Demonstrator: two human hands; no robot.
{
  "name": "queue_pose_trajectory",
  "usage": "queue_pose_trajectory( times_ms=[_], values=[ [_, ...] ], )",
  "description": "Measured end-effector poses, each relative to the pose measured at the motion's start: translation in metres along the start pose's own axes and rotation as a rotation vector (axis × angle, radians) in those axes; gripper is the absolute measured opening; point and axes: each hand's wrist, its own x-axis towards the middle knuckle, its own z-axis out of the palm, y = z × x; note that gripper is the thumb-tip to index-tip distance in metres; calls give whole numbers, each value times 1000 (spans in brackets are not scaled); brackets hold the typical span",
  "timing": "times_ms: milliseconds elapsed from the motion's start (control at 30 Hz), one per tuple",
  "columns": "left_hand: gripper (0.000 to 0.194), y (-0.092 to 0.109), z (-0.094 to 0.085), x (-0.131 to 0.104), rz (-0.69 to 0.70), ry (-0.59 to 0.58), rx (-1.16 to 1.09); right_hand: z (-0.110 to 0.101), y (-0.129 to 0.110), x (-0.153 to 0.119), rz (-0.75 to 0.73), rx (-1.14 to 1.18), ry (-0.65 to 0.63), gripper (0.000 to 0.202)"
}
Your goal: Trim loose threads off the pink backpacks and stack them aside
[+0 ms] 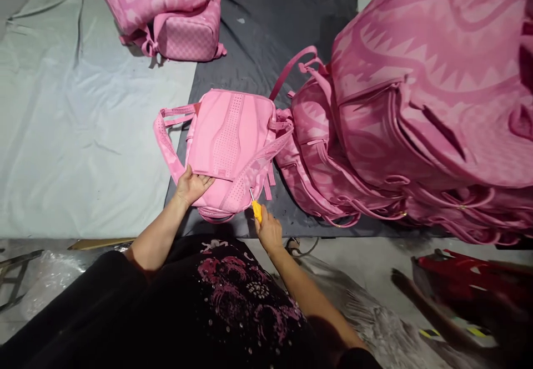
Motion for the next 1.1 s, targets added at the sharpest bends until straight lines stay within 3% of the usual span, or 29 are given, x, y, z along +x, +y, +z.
queue_pose_trajectory(
  times_ms=[133,367,567,667,767,867,967,1100],
  values=[
    [56,7,2,-6,-60,-37,26,-18,-3,11,43,60,-68,44],
    [56,12,3,-5,40,-30,-64,-51,-4,8,-13,152,-98,40],
    [57,8,3,1,56,25,-108,-74,-9,24,34,226,-169,39],
    [54,6,2,1,92,22,-112,-77,0,6,47,232,-177,38],
    [50,4,3,1,125,9,-106,-74,9,-42,40,213,-202,39],
    [46,2,6,4,133,20,-99,-70,2,-81,-42,193,-288,38],
    [43,4,12,8,126,46,-80,-71,-21,-83,-114,130,-368,36],
    [40,2,21,-5,57,153,89,-77,-41,-60,-7,45,-385,38]
  ],
)
